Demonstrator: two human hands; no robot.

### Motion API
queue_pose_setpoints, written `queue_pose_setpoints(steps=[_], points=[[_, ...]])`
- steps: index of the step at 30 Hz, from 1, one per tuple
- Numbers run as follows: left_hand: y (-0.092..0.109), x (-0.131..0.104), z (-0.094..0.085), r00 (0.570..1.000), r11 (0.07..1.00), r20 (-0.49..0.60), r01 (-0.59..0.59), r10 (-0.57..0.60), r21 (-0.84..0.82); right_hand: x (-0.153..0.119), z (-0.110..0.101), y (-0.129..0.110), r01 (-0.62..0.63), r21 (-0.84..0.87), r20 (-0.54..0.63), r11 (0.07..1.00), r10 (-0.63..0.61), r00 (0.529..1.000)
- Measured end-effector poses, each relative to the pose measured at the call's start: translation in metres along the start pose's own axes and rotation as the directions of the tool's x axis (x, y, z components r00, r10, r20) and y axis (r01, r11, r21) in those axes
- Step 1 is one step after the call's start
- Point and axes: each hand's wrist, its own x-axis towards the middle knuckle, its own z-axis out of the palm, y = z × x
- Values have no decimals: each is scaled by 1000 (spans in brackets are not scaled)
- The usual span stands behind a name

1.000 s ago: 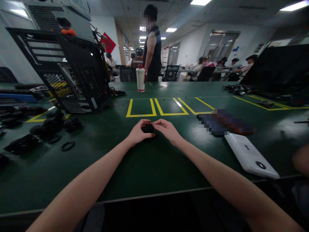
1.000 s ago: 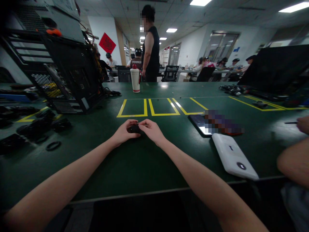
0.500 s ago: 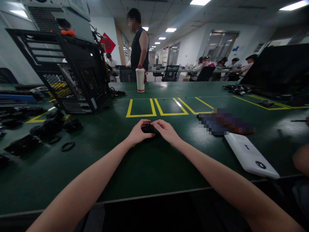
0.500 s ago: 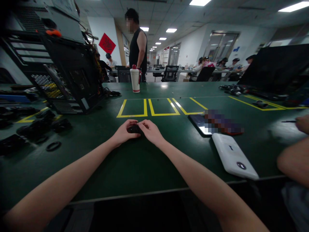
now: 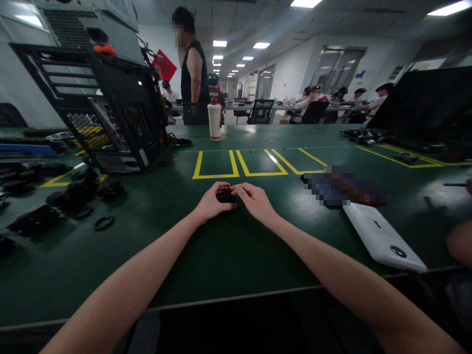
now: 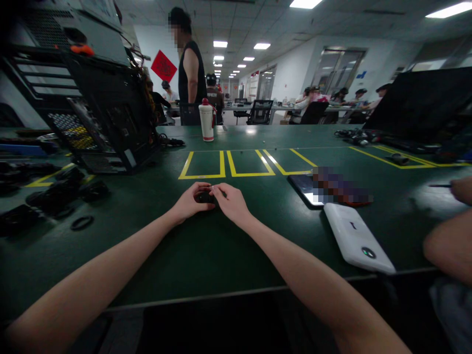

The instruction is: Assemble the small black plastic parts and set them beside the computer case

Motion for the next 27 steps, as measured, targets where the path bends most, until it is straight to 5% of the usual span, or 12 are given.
queue_pose_setpoints(steps=[3, 9, 15, 21, 27], points=[[-1, 0, 0, 1000, 1000, -1, -4, 4, 17, -1, 1, 0, 24, -27, -57, 999, -25, 998], [-5, 0, 0, 999, 999, -14, -39, 39, 25, -3, 3, -2, 66, -126, 61, 990, -59, 996], [-3, 0, -1, 1000, 999, -20, 2, -2, 43, -7, -1, -14, 120, -193, -42, 974, -131, 991], [-1, -1, -2, 1000, 999, -9, -18, 19, 40, -6, 2, -7, 118, -228, 37, 967, -112, 993], [0, -1, -2, 1000, 999, -11, 19, -18, 38, -8, -2, -14, 148, -212, -49, 966, -161, 986]])
